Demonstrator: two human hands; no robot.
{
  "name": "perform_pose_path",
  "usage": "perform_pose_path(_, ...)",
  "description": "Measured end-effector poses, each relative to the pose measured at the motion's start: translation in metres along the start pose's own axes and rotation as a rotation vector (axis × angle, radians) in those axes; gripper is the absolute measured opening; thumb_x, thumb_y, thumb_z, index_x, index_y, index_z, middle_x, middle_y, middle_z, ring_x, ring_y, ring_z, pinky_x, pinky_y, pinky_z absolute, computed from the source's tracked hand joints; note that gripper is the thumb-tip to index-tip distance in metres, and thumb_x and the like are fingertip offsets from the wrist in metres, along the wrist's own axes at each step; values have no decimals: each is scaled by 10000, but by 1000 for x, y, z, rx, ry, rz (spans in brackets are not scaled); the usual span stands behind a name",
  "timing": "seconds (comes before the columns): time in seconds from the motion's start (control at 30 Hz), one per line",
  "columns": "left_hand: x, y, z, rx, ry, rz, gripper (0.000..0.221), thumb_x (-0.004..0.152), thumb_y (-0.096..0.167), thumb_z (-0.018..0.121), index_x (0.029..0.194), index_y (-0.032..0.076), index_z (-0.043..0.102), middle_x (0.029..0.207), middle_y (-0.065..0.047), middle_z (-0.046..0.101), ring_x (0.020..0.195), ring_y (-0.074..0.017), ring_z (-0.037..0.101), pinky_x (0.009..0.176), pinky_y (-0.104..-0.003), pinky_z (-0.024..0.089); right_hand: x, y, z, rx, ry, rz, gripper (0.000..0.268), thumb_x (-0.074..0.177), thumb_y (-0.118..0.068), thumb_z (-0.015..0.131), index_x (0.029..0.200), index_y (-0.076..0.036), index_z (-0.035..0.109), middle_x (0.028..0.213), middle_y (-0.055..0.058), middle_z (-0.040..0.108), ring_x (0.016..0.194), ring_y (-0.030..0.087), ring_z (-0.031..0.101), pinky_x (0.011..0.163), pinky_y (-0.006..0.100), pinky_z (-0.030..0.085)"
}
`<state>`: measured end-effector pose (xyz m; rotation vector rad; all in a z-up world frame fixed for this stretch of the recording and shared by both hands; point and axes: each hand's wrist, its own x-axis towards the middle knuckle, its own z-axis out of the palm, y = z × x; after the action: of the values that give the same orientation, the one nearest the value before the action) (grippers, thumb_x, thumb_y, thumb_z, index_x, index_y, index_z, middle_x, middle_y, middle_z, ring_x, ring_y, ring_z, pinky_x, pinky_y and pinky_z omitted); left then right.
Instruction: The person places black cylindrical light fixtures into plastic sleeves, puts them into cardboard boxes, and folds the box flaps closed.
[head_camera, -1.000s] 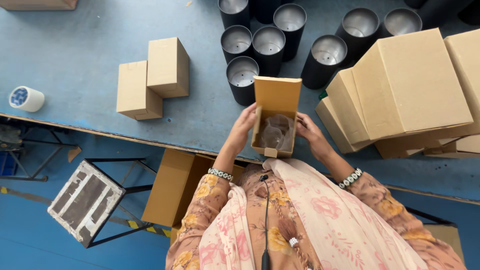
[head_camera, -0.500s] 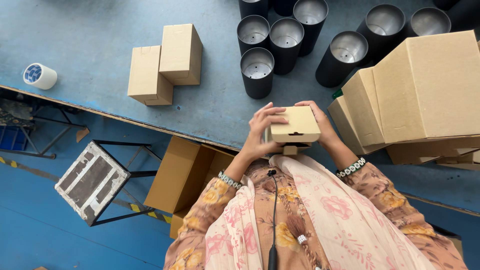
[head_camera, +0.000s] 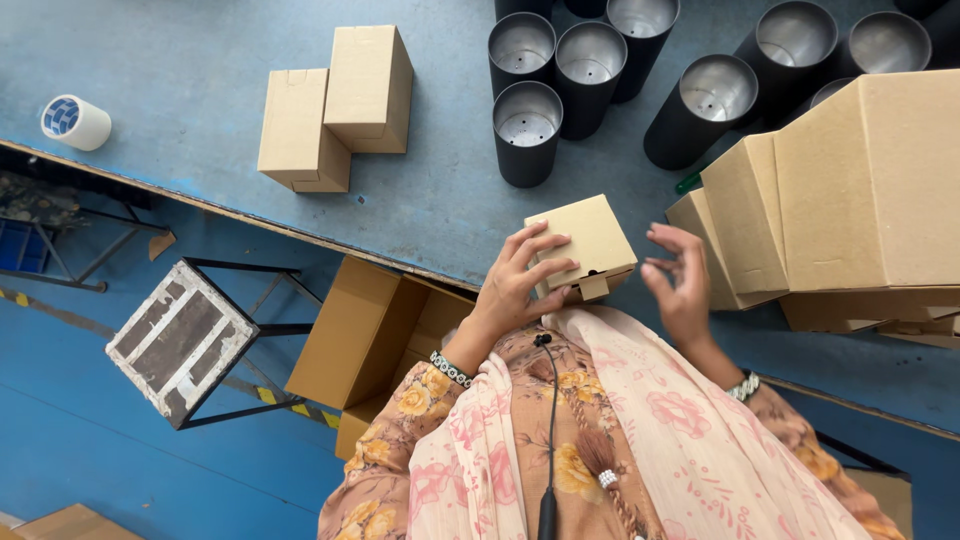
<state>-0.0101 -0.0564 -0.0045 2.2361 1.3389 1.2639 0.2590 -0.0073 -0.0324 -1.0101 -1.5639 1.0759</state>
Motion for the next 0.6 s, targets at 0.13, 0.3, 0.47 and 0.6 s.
perform_pose_path(0.13, 3, 0, -1, 22, -7, -29, 387, 848, 212, 782, 1225, 222, 694, 1431, -23, 581, 1434, -353, 462, 1168, -475, 473, -27, -20, 15, -494, -1, -377, 333, 904, -248, 805, 1151, -88, 650, 1250, 110, 541, 1181, 243, 599, 1002, 362, 535)
perform_pose_path(0.3, 5, 4, -2, 54, 3, -34, 381, 860, 224, 781, 1232, 244, 699, 1417, 1, 593, 1414, -333, 493, 1123, -442, 515, -22, -28, 34, -426, -89, 47, 305, 818, -245, 883, 962, -31, 722, 954, 77, 696, 847, 170, 714, 775, 330, 554)
perform_pose_path(0.47, 4, 6, -1, 80, -32, -52, 375, 860, 229, 780, 1226, 287, 720, 1428, 4, 583, 1410, -334, 491, 1088, -418, 530, -28, -17, 31, -233, -166, -43, 181, 837, -132, 828, 959, -46, 725, 1014, 80, 692, 898, 158, 716, 775, 305, 577)
perform_pose_path(0.6, -1, 9, -1, 93, -67, -45, 372, 876, 242, 775, 1238, 321, 736, 1482, -11, 550, 1454, -341, 440, 1137, -445, 509, -33, 0, 22, -246, -184, -127, 161, 832, -74, 808, 984, -74, 756, 1017, 61, 671, 949, 166, 693, 820, 315, 560)
